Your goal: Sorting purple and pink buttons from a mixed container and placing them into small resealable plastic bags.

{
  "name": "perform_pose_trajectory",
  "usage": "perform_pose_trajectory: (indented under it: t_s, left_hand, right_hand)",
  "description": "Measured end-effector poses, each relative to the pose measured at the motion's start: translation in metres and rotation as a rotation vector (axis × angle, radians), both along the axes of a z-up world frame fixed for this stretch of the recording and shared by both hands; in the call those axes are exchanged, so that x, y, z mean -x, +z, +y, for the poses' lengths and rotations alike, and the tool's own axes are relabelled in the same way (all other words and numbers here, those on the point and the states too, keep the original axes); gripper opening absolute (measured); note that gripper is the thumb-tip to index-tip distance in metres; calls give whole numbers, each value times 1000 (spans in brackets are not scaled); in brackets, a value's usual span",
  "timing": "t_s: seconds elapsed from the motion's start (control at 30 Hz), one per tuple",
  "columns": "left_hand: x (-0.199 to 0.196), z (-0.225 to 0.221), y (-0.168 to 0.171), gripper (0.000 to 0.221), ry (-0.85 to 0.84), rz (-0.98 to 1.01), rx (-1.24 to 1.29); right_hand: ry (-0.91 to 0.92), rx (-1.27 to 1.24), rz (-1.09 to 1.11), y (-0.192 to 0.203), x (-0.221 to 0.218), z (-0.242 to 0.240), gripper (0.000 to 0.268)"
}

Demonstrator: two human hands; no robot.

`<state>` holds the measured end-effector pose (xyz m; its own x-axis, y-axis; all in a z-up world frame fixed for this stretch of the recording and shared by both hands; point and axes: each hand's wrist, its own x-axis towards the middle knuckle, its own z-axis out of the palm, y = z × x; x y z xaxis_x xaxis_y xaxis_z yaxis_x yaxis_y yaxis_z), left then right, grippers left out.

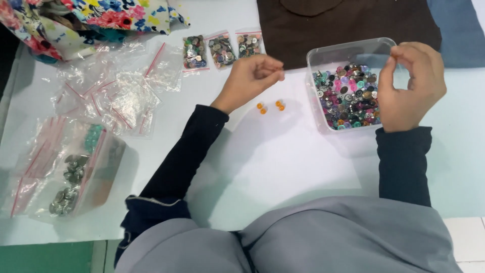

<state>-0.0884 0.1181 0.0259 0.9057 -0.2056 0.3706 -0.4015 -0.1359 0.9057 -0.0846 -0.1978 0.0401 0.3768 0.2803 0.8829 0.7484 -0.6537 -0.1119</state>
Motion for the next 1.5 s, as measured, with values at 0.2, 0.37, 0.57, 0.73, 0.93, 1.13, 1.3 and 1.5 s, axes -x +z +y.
perform_pose_trajectory:
  t_s: [0.2,0.37,0.57,0.73,0.93,1.13,1.3,1.5]
  left_hand:
    - [65,75,-12,13,147,105,-384]
    - [97,106,-19,22,243,91,-638]
    - [109,116,-27,19,315,160,-753]
    - [108,113,-39,14,358,19,-843]
    - [102,103,-61,10,367,-9,-896]
    - [101,95,-73,15,370,-5,-798]
    - [104,87,-71,16,358,-48,-791]
    - [99,86,-77,21,380,-85,-837]
  right_hand:
    - [194,-89,-65,-10,39,68,15]
    - [377,-36,144,-47,83,150,21]
    - [322,381,213,-91,58,181,15]
    - [342,473,298,-93,42,219,14]
    - [279,543,393,-112,35,216,19]
    - [239,490,462,-118,39,196,19]
    - [235,447,534,-113,42,186,19]
    - [239,447,503,-106,43,185,17]
